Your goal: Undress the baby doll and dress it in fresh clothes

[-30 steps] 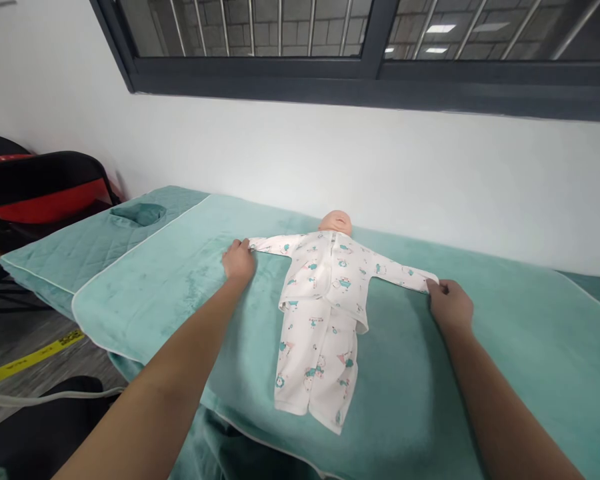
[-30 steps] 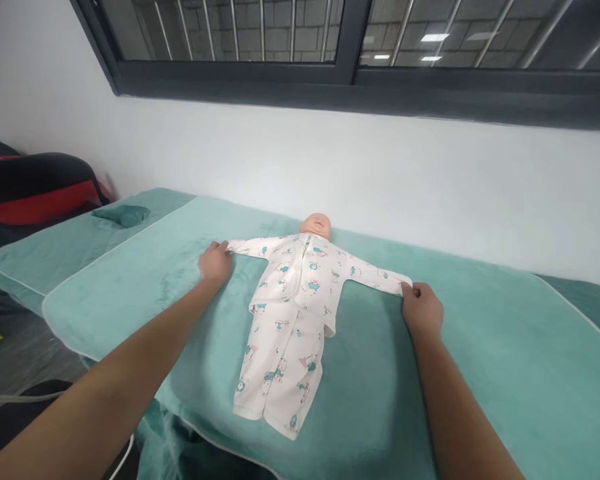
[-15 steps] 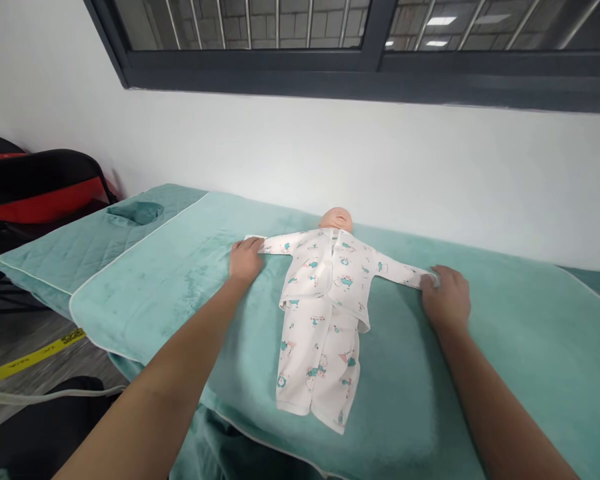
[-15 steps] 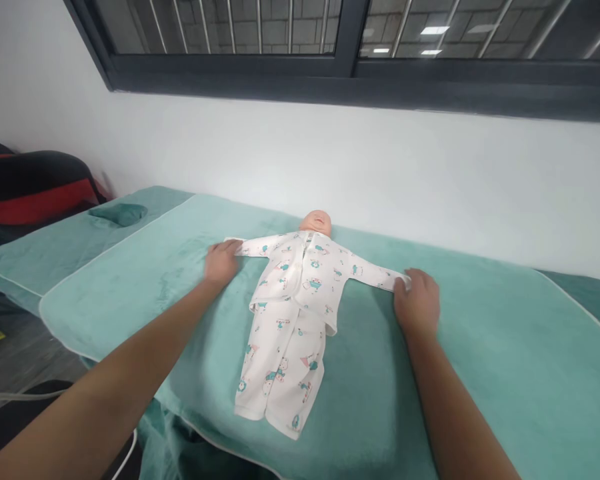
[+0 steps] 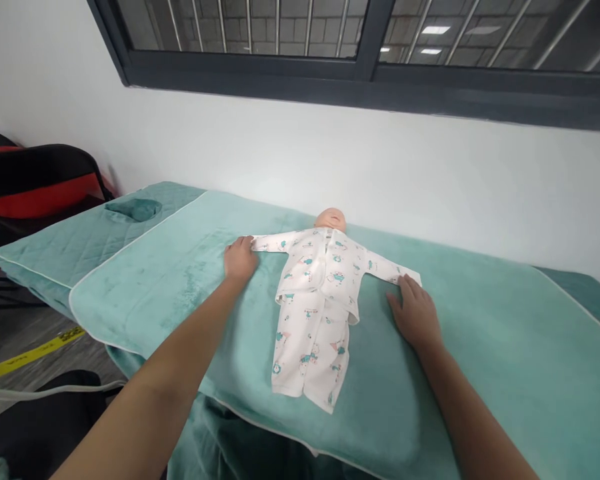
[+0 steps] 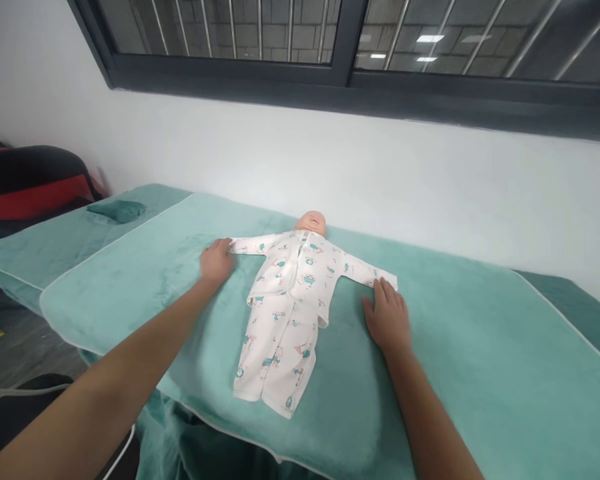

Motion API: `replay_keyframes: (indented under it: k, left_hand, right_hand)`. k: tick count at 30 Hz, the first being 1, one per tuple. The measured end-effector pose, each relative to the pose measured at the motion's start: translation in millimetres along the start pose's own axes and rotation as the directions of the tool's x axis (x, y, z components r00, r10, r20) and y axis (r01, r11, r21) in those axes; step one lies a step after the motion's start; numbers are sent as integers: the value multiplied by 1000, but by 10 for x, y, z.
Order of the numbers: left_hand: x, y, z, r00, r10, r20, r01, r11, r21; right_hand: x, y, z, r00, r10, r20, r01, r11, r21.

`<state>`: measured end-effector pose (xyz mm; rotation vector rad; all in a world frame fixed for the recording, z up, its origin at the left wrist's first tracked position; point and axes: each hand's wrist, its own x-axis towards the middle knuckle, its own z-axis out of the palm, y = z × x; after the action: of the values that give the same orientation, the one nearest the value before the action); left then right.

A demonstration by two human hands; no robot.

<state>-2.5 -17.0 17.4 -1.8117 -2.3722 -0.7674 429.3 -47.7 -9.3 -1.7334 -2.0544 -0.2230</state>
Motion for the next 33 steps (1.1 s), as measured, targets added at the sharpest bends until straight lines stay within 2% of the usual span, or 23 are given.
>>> replay_keyframes:
  k: [4,7,10,14,18,21,24,26,28,30,33]
  left_hand:
    - [-380,41,-82,995,77,-64,-87,984,-155]
    - [-869,128,-137,970,197,-144,-237,901,-363]
    - [-1392,270,-228,938,308,-159,-346,790,-507]
    - [-1950,426,-346,953,257,-162,-300,702,-646]
    - [-2345,455,-389,930,357,-91,-318,652,-688]
    - [-2520,454,-392,908,415,-58,-342,651,-678]
    - [-2577,474,-388,904,416,-94,-380,687,-619]
    - [-2575,493,-385,905,406,-129,-396,691,-604]
    - [-2566,509,-385,914,380,-144,-382,679,-628]
    - [-2562,516,-394,930,336,-151,-346,658,-668]
    - [-2560,507,-417,945,289,-155,-310,629,-713]
  right_hand:
    - [-369,-330,-181,999,-52,-12,53,984,172]
    - [-593,-628,-292,990,-122,73,95,951,295]
    - [-672,-895,-341,985,-134,110,89,935,343]
    - [-634,-1089,-336,984,-125,130,78,945,319]
    - [-685,-1131,-345,994,-34,107,5,965,262]
    - [-901,-1216,-401,996,-42,81,5,913,409]
    - [-1248,-1411,-456,980,-196,27,140,782,607]
    - [-1473,-1566,-460,971,-236,-42,210,750,627]
    - [-1623,-1704,-436,976,-206,-67,205,776,597]
    - [-1678,-1804,-403,989,-130,-68,145,796,588]
    - [-1661,-1878,-375,997,-51,-58,77,757,649]
